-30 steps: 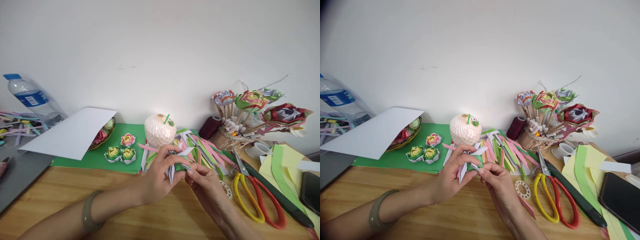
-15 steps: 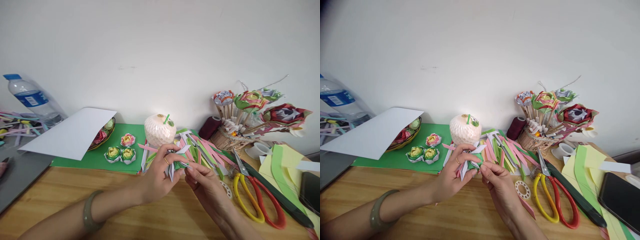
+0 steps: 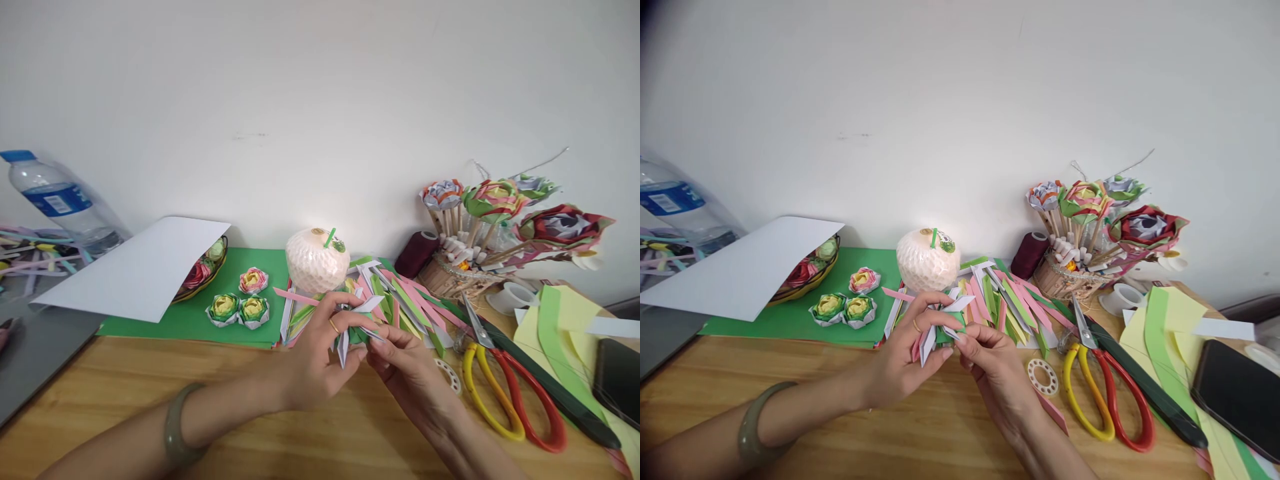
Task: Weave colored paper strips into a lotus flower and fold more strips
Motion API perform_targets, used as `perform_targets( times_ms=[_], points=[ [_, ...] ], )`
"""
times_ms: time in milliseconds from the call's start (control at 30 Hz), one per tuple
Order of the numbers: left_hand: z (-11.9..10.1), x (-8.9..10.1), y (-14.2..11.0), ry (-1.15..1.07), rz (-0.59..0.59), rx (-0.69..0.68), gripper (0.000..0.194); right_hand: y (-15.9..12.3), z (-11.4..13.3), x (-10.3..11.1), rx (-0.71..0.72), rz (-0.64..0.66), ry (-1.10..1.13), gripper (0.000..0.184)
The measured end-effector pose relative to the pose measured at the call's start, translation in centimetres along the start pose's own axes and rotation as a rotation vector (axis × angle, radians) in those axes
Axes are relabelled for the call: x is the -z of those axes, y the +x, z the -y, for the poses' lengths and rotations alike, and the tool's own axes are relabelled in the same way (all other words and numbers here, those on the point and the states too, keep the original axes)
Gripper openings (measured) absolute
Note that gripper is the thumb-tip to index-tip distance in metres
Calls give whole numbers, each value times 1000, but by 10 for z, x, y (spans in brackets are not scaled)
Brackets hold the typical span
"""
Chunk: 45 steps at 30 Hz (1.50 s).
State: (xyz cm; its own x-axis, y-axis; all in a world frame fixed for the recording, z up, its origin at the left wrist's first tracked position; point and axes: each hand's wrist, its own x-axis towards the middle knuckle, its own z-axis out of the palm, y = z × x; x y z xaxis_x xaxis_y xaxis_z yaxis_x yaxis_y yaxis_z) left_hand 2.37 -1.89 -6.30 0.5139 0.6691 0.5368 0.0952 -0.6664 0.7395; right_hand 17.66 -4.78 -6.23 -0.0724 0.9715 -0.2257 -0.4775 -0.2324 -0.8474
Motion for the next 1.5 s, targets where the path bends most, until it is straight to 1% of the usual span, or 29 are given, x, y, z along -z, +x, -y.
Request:
perform_targets(
  times_ms=[133,300,400,467,567,700,933,1067,1167,1233,1300,1367,1433,1500],
  points=[
    [1,1,2,-24,-34,36,29,0,1,0,15,-21,-33,20],
    [-2,0,1,-17,-7,19,31,1,1,-1,18,-35,-22,24],
    [-2,-1,0,-11,21,32,33,2,-1,-1,6,-63,-11,25],
    [-1,-2,-1,-7,32,37,34,2,-2,0,6,-58,-15,26],
    [1,-1,0,-11,4,53,30,1,-1,0,25,-33,-27,23],
    [3,-1,1,-35,-37,100,27,0,0,-1,55,-49,-48,20],
    [1,-4,-1,-16,47,70,33,3,-3,0,25,-96,-64,29],
    [1,-4,-2,-15,54,73,34,3,-2,-1,39,-112,-145,34],
    [1,-4,-1,-28,33,83,32,1,0,-2,80,-90,-212,36],
    [2,-3,0,-59,6,116,28,-2,1,-1,137,-95,-272,36],
    [3,-2,2,-115,-25,164,25,-4,2,0,219,-139,-352,39],
    [4,-1,4,-196,-61,218,23,-7,5,2,309,-213,-436,41],
    [4,-1,6,-308,-86,293,24,-8,9,3,397,-269,-518,35],
    [3,-1,7,-451,-71,401,25,-9,13,4,492,-262,-589,19]
  ],
)
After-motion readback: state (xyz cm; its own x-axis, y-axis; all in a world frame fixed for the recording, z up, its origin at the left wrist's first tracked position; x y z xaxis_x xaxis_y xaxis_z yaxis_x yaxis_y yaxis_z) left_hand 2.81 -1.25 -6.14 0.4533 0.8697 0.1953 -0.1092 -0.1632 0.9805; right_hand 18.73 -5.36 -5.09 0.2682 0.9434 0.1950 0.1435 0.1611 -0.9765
